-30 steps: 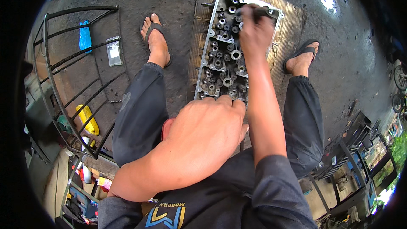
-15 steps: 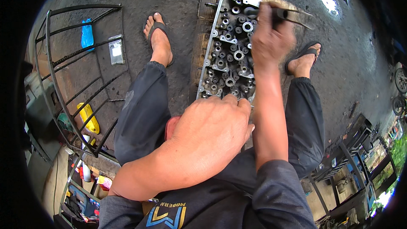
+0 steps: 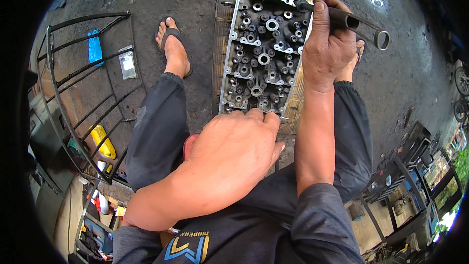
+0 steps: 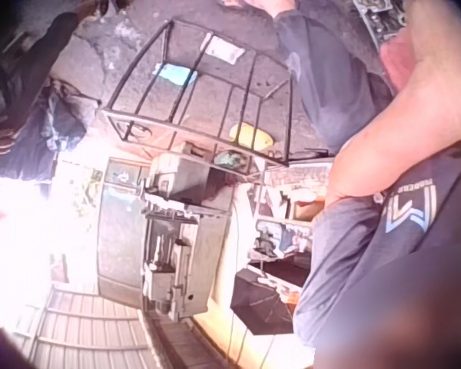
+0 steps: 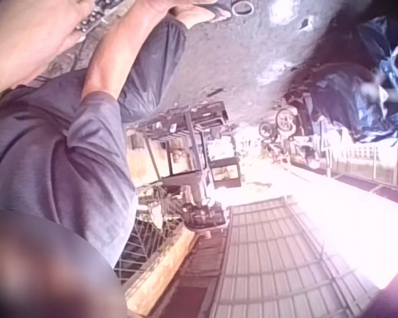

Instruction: The person sits on the floor and cleans an engine cylinder head using a red cloth and a small hammer. They wipe the surface and tap components, then flip the part over to clean the other side before placing it on a metal stand.

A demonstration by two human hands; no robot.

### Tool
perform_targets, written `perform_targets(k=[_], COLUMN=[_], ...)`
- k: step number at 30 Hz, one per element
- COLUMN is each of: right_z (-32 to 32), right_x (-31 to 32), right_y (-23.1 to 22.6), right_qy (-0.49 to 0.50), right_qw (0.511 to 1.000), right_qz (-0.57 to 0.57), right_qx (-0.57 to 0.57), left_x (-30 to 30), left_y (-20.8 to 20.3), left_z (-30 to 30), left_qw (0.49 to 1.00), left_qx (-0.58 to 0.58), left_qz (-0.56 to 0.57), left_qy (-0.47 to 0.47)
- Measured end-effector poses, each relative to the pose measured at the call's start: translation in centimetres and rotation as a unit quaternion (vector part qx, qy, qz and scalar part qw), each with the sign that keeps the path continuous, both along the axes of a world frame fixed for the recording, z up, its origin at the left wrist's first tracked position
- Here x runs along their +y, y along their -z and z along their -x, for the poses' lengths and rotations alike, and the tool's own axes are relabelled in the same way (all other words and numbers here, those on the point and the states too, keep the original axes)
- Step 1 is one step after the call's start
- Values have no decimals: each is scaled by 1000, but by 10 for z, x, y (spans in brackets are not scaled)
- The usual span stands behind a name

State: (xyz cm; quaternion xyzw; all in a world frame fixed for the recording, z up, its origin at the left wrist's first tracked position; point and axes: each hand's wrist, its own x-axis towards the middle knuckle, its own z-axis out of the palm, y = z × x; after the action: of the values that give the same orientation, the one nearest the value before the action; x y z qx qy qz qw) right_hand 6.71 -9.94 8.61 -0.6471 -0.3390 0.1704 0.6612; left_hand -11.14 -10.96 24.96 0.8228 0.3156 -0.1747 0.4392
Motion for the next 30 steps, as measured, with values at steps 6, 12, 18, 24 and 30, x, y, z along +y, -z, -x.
perform_targets(k=[6, 12, 18, 24, 30], right_z=[13, -12, 2, -36, -57], right_x=[16, 5, 10, -14, -38], right_y=[50, 20, 47, 88, 97], right_qy=[31, -7, 39, 4, -77], right_qw=[934, 999, 980, 943, 959], right_qz=[356, -4, 152, 333, 249], right_qx=[-27, 33, -120, 20, 108], left_x=[4, 2, -12, -26, -26], left_y=[1, -1, 9, 19, 38], left_z=[-4, -3, 4, -16, -31], left_qw=[1000, 1000, 999, 994, 991], left_qx=[0, -3, -19, 21, 57], left_qz=[4, 5, 17, -92, -94], left_qy=[-10, -3, -25, 47, 70])
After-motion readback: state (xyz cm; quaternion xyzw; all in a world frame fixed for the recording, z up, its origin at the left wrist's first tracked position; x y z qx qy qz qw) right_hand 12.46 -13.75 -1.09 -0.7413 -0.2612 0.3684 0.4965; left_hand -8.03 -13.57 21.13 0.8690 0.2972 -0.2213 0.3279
